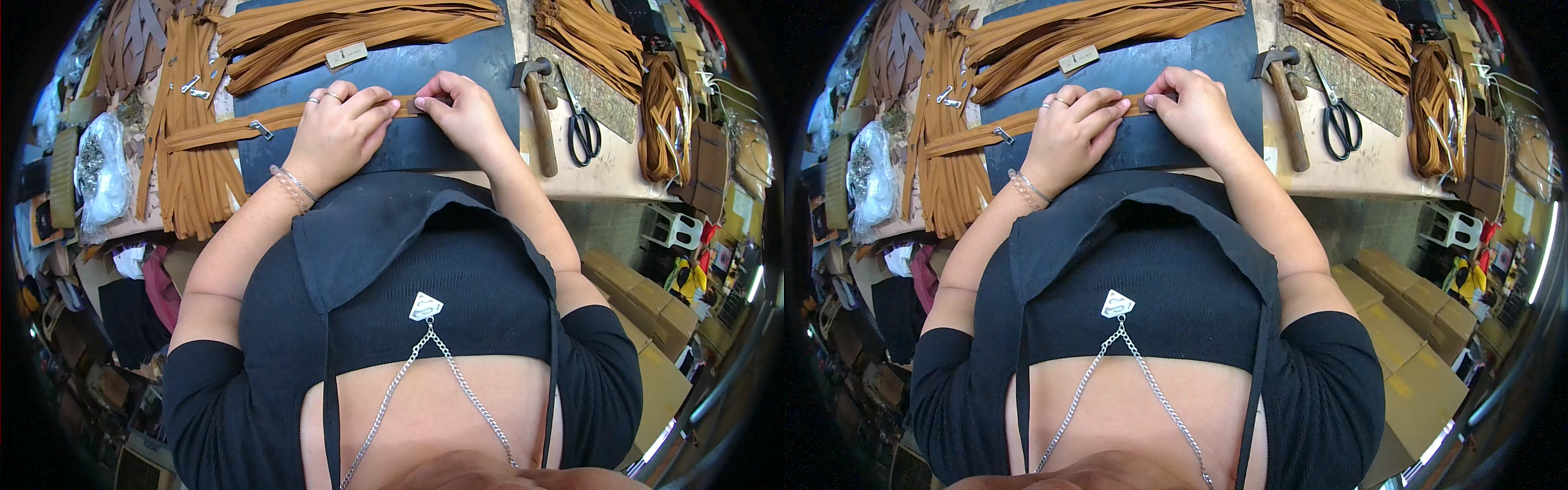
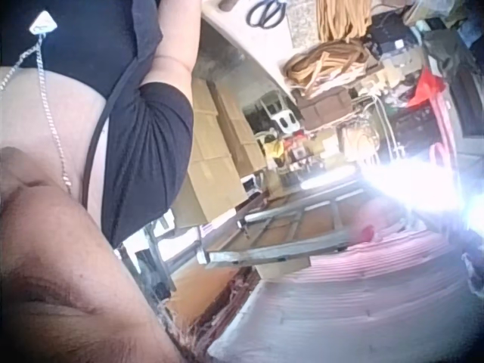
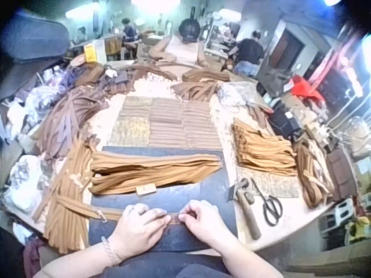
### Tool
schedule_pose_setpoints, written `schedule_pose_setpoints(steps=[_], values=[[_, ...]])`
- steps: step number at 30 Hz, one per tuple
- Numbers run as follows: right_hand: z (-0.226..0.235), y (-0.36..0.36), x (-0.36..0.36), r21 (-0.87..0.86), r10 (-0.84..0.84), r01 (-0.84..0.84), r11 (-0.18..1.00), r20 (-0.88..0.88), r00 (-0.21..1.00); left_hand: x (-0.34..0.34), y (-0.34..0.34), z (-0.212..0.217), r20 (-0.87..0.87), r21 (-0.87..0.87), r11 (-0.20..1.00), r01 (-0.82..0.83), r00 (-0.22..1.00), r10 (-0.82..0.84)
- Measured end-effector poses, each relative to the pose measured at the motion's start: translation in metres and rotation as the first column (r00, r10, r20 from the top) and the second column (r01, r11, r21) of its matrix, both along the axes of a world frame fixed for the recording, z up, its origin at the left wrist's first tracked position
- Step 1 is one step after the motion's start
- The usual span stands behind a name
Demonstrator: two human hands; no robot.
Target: The person assembles zippers for leather products by hand, sliding metal sliders onto leather strips and securing them one at a time.
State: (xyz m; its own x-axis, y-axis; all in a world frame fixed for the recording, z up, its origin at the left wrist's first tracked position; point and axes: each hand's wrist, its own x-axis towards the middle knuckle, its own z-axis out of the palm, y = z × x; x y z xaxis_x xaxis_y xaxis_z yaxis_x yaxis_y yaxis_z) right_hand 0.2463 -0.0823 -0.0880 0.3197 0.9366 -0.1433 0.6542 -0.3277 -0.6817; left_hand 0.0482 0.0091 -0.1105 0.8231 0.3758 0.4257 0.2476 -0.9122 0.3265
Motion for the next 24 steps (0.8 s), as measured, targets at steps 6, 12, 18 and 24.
schedule_pose_setpoints(steps=[6, 12, 18, 24], values=[[-0.006, 0.0, 0.001, 0.014, -0.027, 0.027, 1.0, -0.006, 1.0, -0.001, 0.0, 0.003, -0.005, -0.018, 1.0, 0.02, 1.0, -0.02], [-0.007, 0.002, 0.0, 0.029, -0.029, 0.029, 0.999, 0.012, 1.0, 0.0, 0.002, 0.002, -0.004, -0.019, 1.0, 0.02, 1.0, -0.02], [0.002, 0.004, -0.003, 0.02, 0.058, -0.062, 0.998, 0.148, 0.987, 0.0, 0.002, 0.001, -0.018, -0.002, 1.0, 0.011, 1.0, -0.011], [-0.002, 0.001, -0.004, 0.026, 0.122, -0.132, 0.991, 0.247, 0.961, 0.011, 0.003, 0.007, -0.034, -0.085, 0.996, -0.006, 0.999, 0.003]])
